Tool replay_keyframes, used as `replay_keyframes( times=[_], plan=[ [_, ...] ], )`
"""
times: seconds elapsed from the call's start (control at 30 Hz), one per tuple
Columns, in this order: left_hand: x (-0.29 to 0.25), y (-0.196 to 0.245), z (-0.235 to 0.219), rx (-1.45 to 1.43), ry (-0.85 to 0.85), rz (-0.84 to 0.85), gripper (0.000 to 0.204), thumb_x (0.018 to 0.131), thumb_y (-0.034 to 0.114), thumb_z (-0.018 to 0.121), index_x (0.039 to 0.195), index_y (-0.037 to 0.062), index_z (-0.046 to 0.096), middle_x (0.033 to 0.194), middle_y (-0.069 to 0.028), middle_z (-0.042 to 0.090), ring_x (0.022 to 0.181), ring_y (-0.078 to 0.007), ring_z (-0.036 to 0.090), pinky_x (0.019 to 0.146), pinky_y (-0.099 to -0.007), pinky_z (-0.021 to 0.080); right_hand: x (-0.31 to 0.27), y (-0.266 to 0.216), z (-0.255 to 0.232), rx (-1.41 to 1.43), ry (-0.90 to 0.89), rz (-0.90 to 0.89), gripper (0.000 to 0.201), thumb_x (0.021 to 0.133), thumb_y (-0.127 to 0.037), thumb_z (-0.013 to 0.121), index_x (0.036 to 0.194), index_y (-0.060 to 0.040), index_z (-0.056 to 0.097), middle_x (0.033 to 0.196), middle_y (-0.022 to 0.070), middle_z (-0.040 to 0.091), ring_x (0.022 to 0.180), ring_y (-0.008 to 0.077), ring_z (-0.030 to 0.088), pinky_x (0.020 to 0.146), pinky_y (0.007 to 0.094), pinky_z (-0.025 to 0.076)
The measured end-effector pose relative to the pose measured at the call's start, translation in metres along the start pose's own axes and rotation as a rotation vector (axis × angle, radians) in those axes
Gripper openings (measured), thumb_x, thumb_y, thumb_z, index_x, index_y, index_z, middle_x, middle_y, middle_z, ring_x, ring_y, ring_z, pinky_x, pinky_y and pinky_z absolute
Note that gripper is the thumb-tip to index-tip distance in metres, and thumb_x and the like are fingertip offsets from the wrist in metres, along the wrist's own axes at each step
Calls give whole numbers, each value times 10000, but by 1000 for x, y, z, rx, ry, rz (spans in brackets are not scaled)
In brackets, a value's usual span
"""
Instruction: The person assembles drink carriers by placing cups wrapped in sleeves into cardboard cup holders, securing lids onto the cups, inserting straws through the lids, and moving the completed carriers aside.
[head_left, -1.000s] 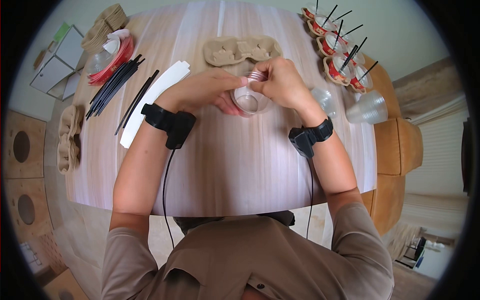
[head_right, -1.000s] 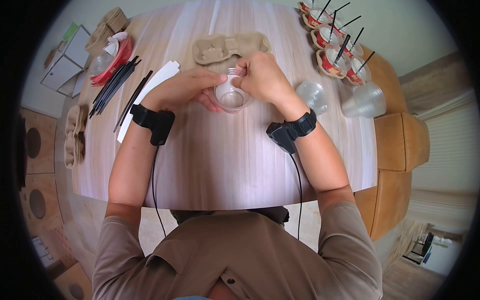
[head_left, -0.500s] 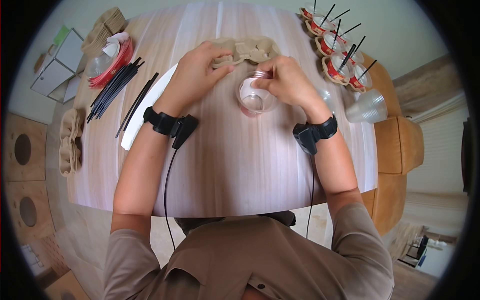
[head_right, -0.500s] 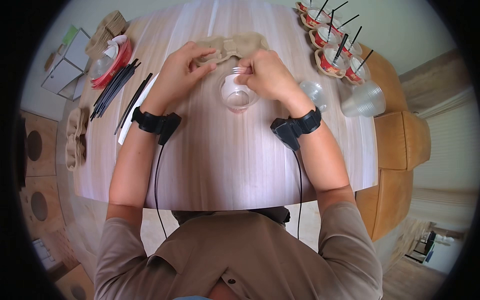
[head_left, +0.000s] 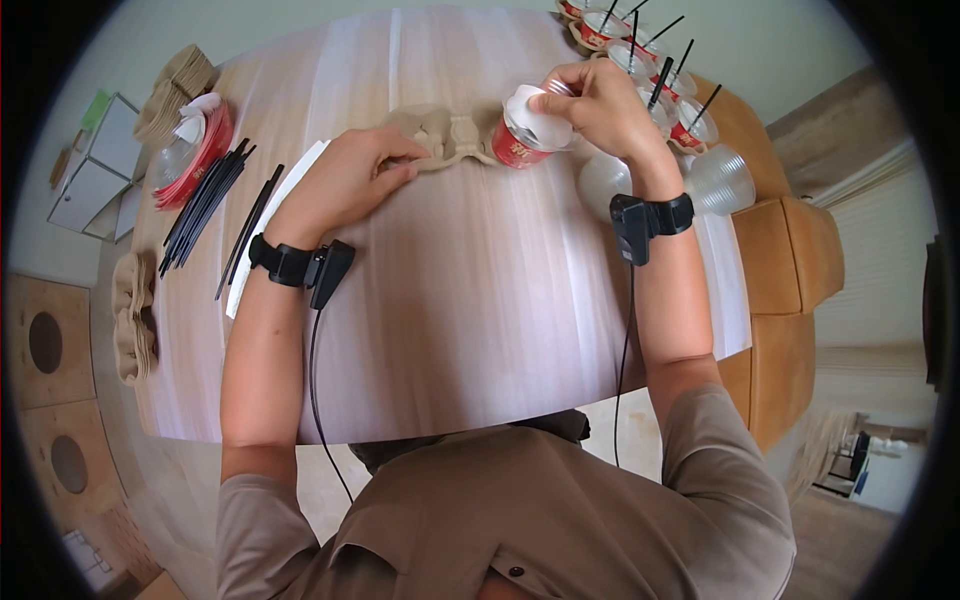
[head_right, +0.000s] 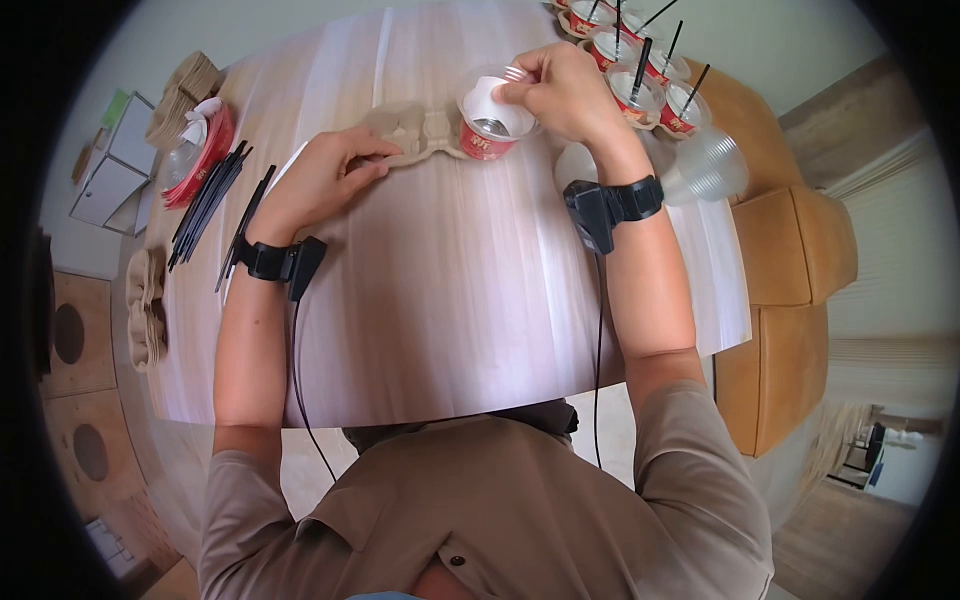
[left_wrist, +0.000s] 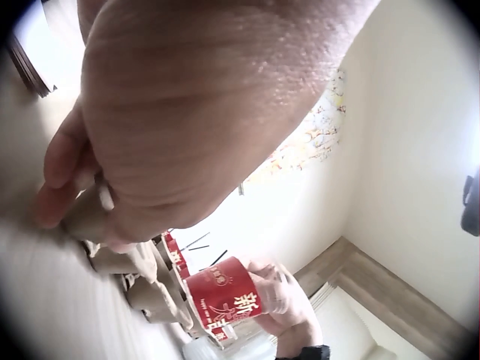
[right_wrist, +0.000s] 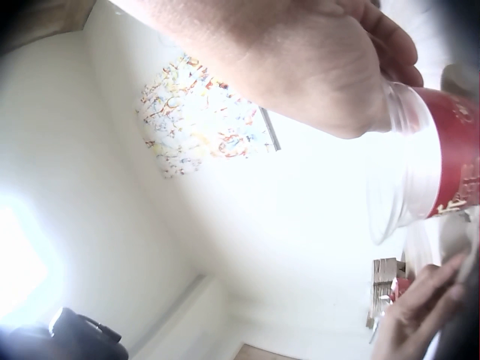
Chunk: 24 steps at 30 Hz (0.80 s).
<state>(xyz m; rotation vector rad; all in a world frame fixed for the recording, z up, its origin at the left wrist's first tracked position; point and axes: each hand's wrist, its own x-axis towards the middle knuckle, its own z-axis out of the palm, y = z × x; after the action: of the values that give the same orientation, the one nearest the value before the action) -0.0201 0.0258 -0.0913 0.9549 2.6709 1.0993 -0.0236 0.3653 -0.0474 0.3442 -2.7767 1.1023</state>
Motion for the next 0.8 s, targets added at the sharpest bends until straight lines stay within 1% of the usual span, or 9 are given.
replay_keyframes(
  times=[0.03, 0.1, 0.23, 0.33, 0.4, 0.43, 0.5, 0.73, 0.8],
  plan=[
    [-1, 3, -1, -3, -70, -40, 238, 1054, 63, 757, 1275, -19, 795, 948, -126, 758, 820, -186, 651, 778, -332, 538, 1, 3, 1, -1, 2, 4, 192, 969, -162, 882, 956, 23, 831, 784, 38, 734, 721, 118, 645, 696, 332, 525],
    [-3, 3, 1, -14, -76, -15, 240, 1047, 74, 769, 1268, -11, 802, 947, -123, 760, 818, -192, 650, 778, -335, 538, 3, 8, 4, -24, 53, 18, 194, 901, -157, 909, 938, 18, 834, 735, 78, 711, 699, 155, 652, 708, 356, 534],
    [-4, 11, 0, 5, -100, 16, 239, 1029, 106, 796, 1248, 12, 820, 958, -116, 770, 818, -211, 655, 783, -348, 540, 6, 15, 9, -68, 57, 3, 197, 890, -157, 916, 921, 15, 825, 738, 96, 722, 703, 167, 673, 708, 365, 546],
    [-4, 11, 2, 0, -94, 22, 232, 1024, 123, 803, 1232, 22, 828, 966, -112, 775, 816, -222, 655, 781, -361, 541, 6, 14, 13, -127, 18, 49, 204, 880, -159, 923, 889, 11, 810, 757, 102, 751, 712, 192, 706, 714, 377, 562],
    [-4, 13, 1, 0, -98, 20, 230, 1025, 122, 802, 1230, 22, 829, 967, -110, 775, 814, -222, 654, 778, -360, 539, 9, 19, 17, -149, 25, 46, 208, 870, -160, 926, 868, 4, 798, 772, 113, 768, 712, 235, 725, 725, 385, 574],
    [-4, 13, 0, 0, -103, 20, 227, 1026, 121, 800, 1228, 21, 829, 968, -109, 776, 812, -222, 654, 775, -360, 538, 9, 19, 19, -149, 24, 46, 208, 870, -160, 926, 868, 4, 798, 772, 113, 768, 712, 235, 725, 725, 385, 574],
    [-4, 12, 1, -2, -99, 27, 231, 1024, 123, 802, 1231, 24, 830, 966, -107, 775, 811, -221, 653, 773, -360, 536, 7, 16, 24, -183, 25, 44, 181, 914, -115, 899, 899, 28, 789, 726, 48, 692, 704, 119, 618, 703, 335, 522],
    [-4, 5, 4, -1, -61, 61, 237, 1018, 127, 807, 1235, 35, 834, 958, -89, 763, 802, -214, 638, 765, -355, 531, 9, 18, 28, -207, 1, 40, 182, 913, -117, 906, 916, 31, 800, 738, 59, 715, 706, 123, 629, 718, 341, 533],
    [-4, 8, 2, -4, -70, 42, 234, 1018, 125, 806, 1234, 38, 835, 953, -84, 758, 800, -213, 630, 763, -355, 528, 9, 20, 28, -194, -30, 44, 184, 918, -129, 905, 939, 28, 813, 752, 70, 730, 712, 132, 642, 726, 345, 540]
  ],
)
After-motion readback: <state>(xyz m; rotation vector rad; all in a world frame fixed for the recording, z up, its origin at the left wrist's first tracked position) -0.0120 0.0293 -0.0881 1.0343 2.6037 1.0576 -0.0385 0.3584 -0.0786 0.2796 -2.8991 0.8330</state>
